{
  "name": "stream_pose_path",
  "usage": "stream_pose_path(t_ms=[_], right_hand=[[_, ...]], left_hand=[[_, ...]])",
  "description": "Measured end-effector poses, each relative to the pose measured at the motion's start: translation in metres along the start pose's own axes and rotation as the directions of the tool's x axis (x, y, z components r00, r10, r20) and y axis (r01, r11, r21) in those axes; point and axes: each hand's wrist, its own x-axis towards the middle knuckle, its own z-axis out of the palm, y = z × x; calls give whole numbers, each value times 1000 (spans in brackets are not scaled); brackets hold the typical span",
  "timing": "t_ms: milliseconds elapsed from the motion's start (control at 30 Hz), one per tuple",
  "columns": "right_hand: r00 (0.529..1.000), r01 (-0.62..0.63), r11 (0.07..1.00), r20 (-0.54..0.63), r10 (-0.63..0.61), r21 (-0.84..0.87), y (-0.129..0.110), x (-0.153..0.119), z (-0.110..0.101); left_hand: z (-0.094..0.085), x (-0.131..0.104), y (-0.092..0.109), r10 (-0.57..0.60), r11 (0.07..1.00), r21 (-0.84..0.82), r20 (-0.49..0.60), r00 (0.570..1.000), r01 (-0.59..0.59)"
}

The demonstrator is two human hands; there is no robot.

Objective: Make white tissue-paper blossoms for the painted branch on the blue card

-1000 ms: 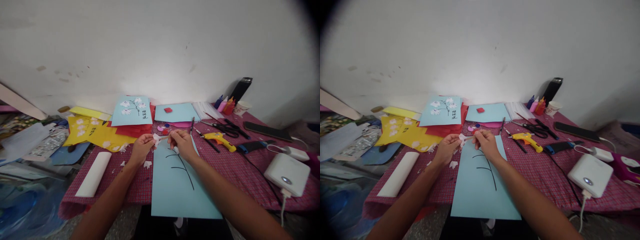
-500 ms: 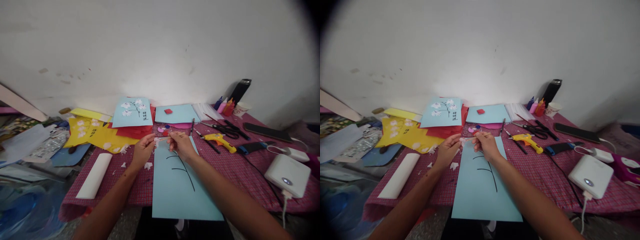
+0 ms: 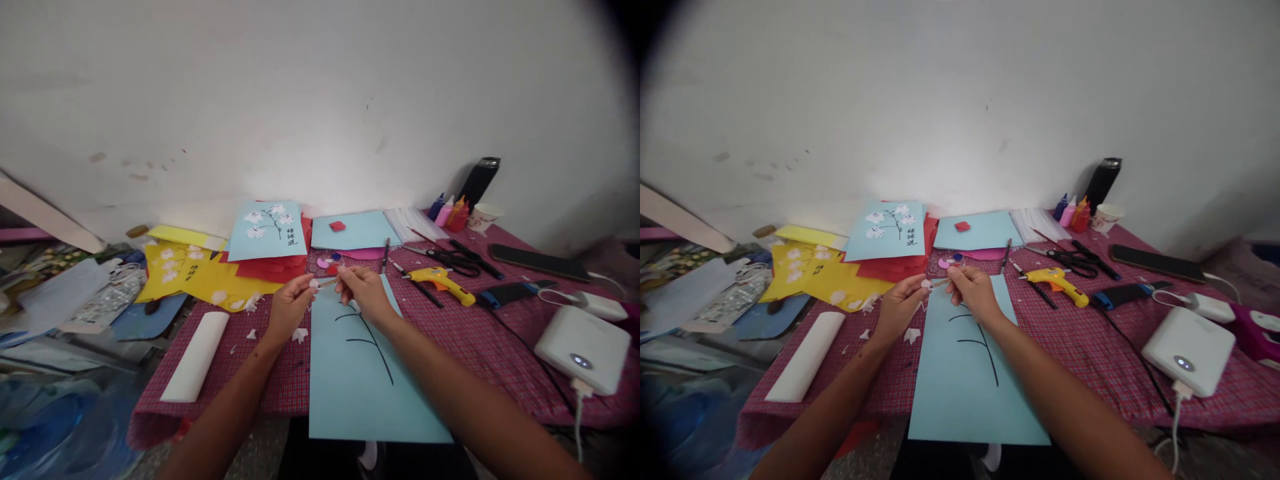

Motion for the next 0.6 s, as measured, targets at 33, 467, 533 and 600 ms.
stream_pose_path(t_ms=[33, 467, 533, 600], right_hand=[[1000, 28, 999, -9, -28, -22, 0, 0, 0], [992, -130, 979, 15, 129, 157, 0, 0, -1], [993, -114, 985, 45, 110, 128, -1, -1, -2], [995, -83, 994, 56, 79, 71, 0, -1, -3]], left_hand=[[0, 0, -1, 3, 1000, 16, 2, 1000, -3], [-4, -7, -2, 313, 740, 563, 198, 929, -369], [-3, -6, -2, 292, 761, 554, 172, 941, -338], [-3, -5, -4, 238, 818, 503, 144, 960, -279]])
